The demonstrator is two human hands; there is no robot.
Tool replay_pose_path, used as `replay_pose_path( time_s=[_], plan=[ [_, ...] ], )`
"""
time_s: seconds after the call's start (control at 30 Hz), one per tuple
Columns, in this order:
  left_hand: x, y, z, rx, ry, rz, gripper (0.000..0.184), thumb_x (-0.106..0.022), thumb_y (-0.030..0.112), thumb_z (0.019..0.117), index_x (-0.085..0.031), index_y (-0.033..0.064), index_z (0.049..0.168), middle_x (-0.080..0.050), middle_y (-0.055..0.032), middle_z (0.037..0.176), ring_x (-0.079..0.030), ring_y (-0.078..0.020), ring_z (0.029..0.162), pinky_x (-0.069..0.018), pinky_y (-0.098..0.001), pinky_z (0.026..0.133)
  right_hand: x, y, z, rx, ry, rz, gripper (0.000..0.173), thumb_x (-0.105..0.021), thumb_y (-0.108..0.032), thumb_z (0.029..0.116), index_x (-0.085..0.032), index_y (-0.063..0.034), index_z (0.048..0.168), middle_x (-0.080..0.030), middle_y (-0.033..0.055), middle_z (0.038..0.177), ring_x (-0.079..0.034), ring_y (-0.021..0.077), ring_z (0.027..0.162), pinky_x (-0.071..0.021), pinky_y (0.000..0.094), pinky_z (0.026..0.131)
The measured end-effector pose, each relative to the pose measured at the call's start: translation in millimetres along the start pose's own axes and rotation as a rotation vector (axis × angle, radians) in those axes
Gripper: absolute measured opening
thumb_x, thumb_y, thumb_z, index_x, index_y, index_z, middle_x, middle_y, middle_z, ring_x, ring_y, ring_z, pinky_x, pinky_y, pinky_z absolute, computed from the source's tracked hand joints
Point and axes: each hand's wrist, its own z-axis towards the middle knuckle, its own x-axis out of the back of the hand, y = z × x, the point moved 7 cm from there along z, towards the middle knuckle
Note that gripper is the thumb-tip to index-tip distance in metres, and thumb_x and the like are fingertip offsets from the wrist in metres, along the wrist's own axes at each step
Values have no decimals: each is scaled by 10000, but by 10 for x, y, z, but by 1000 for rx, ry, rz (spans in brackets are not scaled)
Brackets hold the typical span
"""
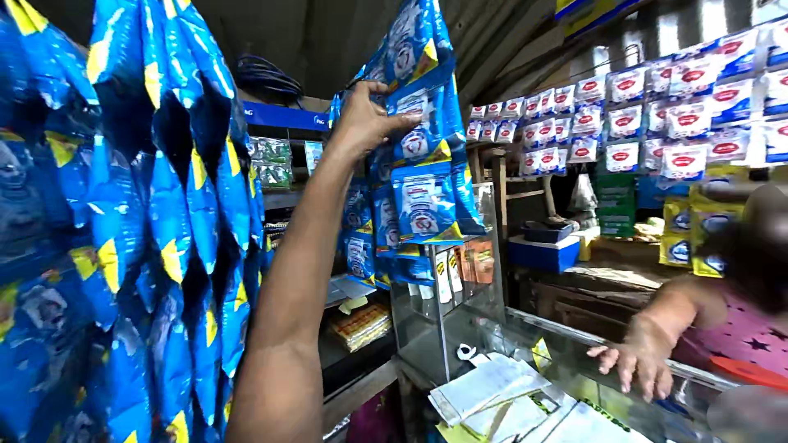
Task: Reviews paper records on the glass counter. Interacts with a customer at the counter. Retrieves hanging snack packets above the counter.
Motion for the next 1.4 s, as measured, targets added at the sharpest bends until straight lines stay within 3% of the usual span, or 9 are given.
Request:
replay_pose_path(
  time_s=[0.1, 0.37, 0.5, 0.8, 0.9, 0.97, 1.13, 1.3, 1.4],
  plan=[
    [-94, 63, 33, -28, -30, 5, 802, -857, 244, 825, -411, 13, 1451, -670, -152, 1009, -661, -210, 874, -568, -393, 809, -559, -510, 878, 140, -10, -37, 261, -526, -289, 1042, -690, -206, 1226, -649, -114, 808, -508, -25, 518, -436, 159, 432],
    [-134, 24, 69, -63, -62, -21, 861, -863, 289, 825, -370, 32, 1483, -675, -150, 972, -661, -205, 836, -568, -380, 779, -1311, -794, 2058, 30, 145, -127, 203, -688, -288, 973, -719, -154, 1122, -668, -28, 867, -523, 42, 599, -454, 277, 570],
    [-120, -27, 76, -107, -60, -55, 847, -866, 277, 820, -379, 40, 1472, -683, -136, 954, -667, -183, 816, -573, -366, 771, -1293, -688, 2200, 1, 215, -3, 309, -755, -195, 916, -608, -77, 1161, -635, 24, 920, -547, 66, 603, -479, 253, 540],
    [-124, 45, 105, -141, -114, 113, 803, -842, 349, 847, -419, 23, 1446, -657, -147, 973, -680, -235, 808, -592, -423, 782, -1395, -517, 2179, -86, 232, 193, 82, -725, -109, 932, -720, -67, 1002, -666, -9, 760, -496, 33, 494, -406, 196, 445],
    [78, 324, 12, -270, -27, 510, 580, -745, 464, 907, -652, 15, 1262, -716, -177, 1002, -693, -333, 920, -534, -579, 845, -1372, -458, 2198, -94, 244, 153, 83, -725, -147, 941, -743, -76, 978, -669, -7, 741, -495, 41, 493, -414, 214, 462],
    [186, 625, -79, -446, 78, 632, 353, -694, 365, 956, -741, 51, 1110, -727, -191, 1065, -679, -397, 1022, -475, -663, 879, -1341, -424, 2218, -73, 257, 127, 78, -728, -155, 938, -743, -82, 961, -675, -10, 744, -510, 41, 507, -427, 219, 478],
    [-171, 1068, 60, -884, -178, 771, 378, -573, 12, 972, -684, 148, 1307, -589, -101, 1439, -561, -321, 1324, -435, -560, 1083, -1334, -491, 2193, 8, 286, -66, 95, -716, -201, 943, -743, -111, 957, -681, -27, 796, -564, 39, 616, -478, 261, 599],
    [-408, 1177, 188, -868, -364, 948, 251, -605, 9, 967, -703, 60, 1192, -594, -222, 1313, -560, -424, 1254, -422, -641, 1025, -1308, -569, 2171, 88, 339, -276, 118, -679, -224, 963, -723, -122, 924, -659, -39, 806, -583, 17, 721, -468, 268, 707],
    [-419, 1221, 185, -892, -403, 898, 231, -593, 5, 979, -705, 4, 1181, -608, -241, 1279, -566, -388, 1234, -413, -546, 1068, -1275, -565, 2173, 102, 349, -315, 138, -663, -238, 973, -721, -121, 932, -665, -33, 814, -595, 20, 723, -478, 269, 712]
  ],
)
